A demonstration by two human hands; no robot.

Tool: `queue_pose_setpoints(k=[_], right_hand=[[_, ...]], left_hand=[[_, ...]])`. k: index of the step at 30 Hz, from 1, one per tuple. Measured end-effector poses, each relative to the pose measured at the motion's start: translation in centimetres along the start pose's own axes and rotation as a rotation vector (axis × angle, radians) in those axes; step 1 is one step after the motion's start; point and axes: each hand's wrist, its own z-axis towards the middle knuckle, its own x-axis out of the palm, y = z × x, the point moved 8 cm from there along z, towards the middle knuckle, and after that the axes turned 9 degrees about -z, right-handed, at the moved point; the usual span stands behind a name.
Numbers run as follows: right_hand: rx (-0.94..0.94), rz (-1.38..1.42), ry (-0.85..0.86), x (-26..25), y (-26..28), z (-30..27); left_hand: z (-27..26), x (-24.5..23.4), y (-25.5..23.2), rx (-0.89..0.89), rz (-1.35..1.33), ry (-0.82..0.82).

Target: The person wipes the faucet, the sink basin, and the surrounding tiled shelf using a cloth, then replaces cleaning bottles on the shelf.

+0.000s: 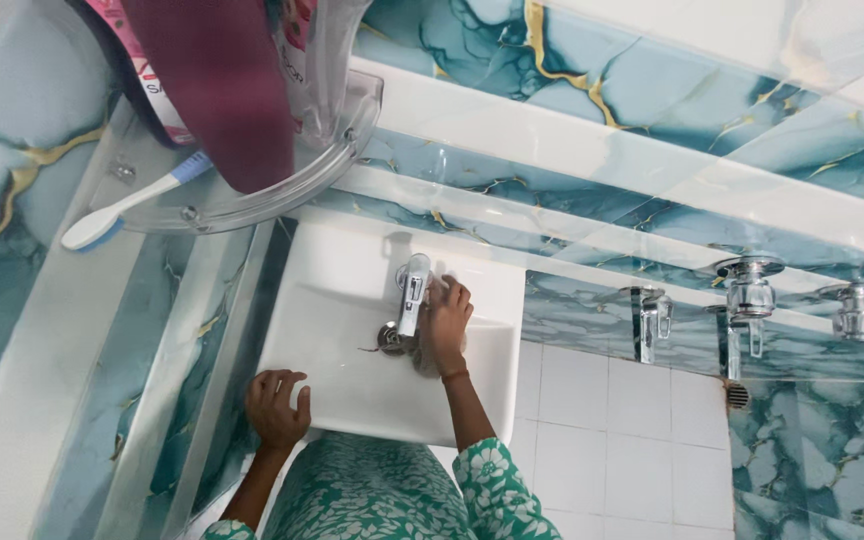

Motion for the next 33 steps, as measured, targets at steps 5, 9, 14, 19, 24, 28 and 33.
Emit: queue_pose_setpoints(k=[5, 9, 14, 19, 24, 28, 33], right_hand=[[-0.103, -0.107, 0.051, 0.4, 0.1, -1.5], [-0.055, -0.078, 0.021, 2.8, -1.8, 1.8], [-0.145, -0.163, 0.1, 5.4, -3.5, 3.8], [-0.224, -0.164, 0.003, 2.7, -2.2, 1.1], [-0.227, -0.094, 0.087, 0.5, -0.5, -0.4], [-0.254, -0.13, 0.069, 0.0, 1.6, -1.1], [-0.218, -0.075, 0.109, 2.3, 1.9, -2.0]], left_hand=[[-0.3, 0.6, 0.1, -0.044, 0.054, -0.002], [-0.7, 0.9, 0.7, -0.058, 0.052, -0.01], [-1.1, 1.0, 0.7, -0.08, 0.053, -0.012], [-1.1, 1.3, 0.9, -0.117, 0.114, -0.007], [-0.6, 0.9, 0.3, -0.085, 0.123, -0.008], [-0.4, 1.8, 1.2, -0.13, 0.157, 0.041], [-1.0, 1.7, 1.1, -0.148, 0.115, 0.004]])
